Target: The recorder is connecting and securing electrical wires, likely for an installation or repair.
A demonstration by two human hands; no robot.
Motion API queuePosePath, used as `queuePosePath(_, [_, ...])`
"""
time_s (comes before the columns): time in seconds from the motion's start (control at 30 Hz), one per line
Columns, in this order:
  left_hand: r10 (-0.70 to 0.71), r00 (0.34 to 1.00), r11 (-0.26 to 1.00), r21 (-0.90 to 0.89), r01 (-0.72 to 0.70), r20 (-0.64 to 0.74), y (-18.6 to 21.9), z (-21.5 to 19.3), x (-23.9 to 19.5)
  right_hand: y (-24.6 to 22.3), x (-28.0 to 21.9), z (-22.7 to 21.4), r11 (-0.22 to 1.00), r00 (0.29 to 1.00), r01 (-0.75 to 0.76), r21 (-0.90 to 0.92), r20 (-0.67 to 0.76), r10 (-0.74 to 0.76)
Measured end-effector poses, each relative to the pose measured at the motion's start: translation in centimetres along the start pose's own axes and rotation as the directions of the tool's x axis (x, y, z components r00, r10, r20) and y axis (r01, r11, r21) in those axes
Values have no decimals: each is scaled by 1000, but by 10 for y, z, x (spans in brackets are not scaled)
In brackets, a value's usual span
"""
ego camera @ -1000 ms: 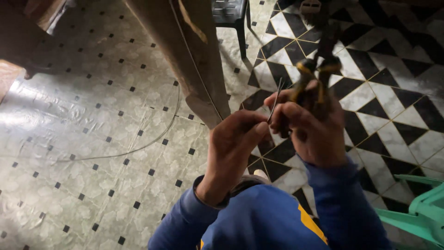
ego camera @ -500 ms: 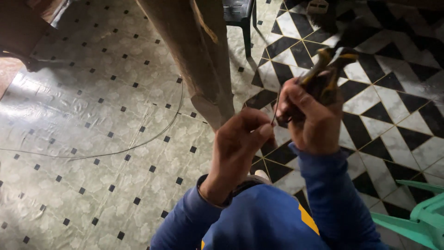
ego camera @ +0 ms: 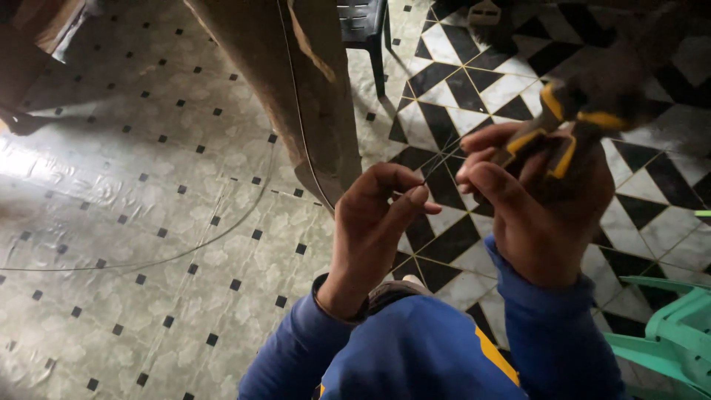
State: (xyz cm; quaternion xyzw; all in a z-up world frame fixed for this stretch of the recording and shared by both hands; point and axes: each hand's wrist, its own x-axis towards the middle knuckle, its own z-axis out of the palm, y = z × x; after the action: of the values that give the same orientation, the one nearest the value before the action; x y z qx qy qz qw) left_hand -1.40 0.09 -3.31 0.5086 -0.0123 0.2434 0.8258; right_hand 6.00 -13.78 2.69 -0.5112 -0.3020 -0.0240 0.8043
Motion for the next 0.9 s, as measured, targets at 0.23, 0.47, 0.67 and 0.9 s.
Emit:
queuePosePath(0.23, [68, 998, 993, 95, -67, -4, 2, -2, -4, 2, 4, 14, 999, 1000, -7, -39, 28, 8])
queuePosePath(0.47, [85, 996, 982, 173, -78, -37, 0, -3, -3, -1, 2, 19, 993, 1000, 6, -117, -19, -9])
queuePosePath(0.67, [44, 997, 964, 265, -24, -69, 1, -3, -10, 8, 4, 12, 995, 999, 23, -99, 28, -21])
queuePosePath(0.9, [160, 985, 986, 60, -156, -71, -2, 8, -12, 34, -30, 1, 994, 992, -109, -8, -71, 108])
